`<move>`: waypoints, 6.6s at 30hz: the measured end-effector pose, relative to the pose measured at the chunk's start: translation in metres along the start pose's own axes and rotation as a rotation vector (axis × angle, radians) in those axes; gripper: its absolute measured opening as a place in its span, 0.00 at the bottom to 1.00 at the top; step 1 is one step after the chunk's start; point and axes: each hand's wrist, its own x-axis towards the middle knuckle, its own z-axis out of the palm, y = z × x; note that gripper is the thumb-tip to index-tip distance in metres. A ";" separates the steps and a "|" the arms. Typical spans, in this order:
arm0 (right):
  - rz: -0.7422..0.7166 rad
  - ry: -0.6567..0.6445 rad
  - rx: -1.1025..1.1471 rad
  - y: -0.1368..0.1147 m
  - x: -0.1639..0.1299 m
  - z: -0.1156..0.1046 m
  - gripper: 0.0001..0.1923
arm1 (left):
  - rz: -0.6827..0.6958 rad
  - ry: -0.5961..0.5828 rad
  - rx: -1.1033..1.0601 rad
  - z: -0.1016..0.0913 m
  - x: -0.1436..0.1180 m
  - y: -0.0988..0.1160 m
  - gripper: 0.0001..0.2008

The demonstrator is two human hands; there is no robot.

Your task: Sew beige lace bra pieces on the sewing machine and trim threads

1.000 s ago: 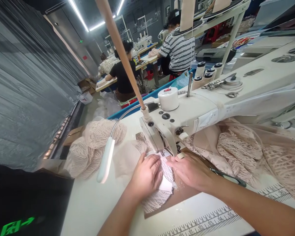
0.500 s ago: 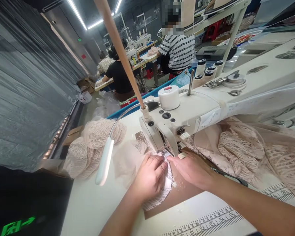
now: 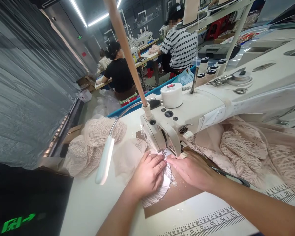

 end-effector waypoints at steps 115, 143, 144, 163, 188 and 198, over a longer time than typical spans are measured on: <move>-0.297 -0.052 -0.003 0.007 -0.020 0.007 0.15 | 0.002 0.002 0.067 0.000 0.000 -0.002 0.18; -0.060 0.113 -0.257 -0.006 -0.001 0.007 0.17 | -0.065 -0.030 0.067 -0.002 0.006 -0.005 0.14; -0.039 0.102 -0.264 -0.007 0.000 0.007 0.17 | -0.072 -0.030 0.066 -0.003 0.006 -0.006 0.14; -0.019 0.129 -0.131 0.002 -0.002 0.011 0.17 | -0.231 -0.097 0.150 -0.006 0.005 -0.004 0.19; -0.174 0.021 0.031 0.008 -0.013 0.006 0.14 | -0.200 -0.133 0.040 -0.007 0.001 0.028 0.22; -0.161 -0.010 0.031 0.005 -0.013 0.003 0.15 | -0.216 -0.145 0.040 -0.008 0.001 0.026 0.25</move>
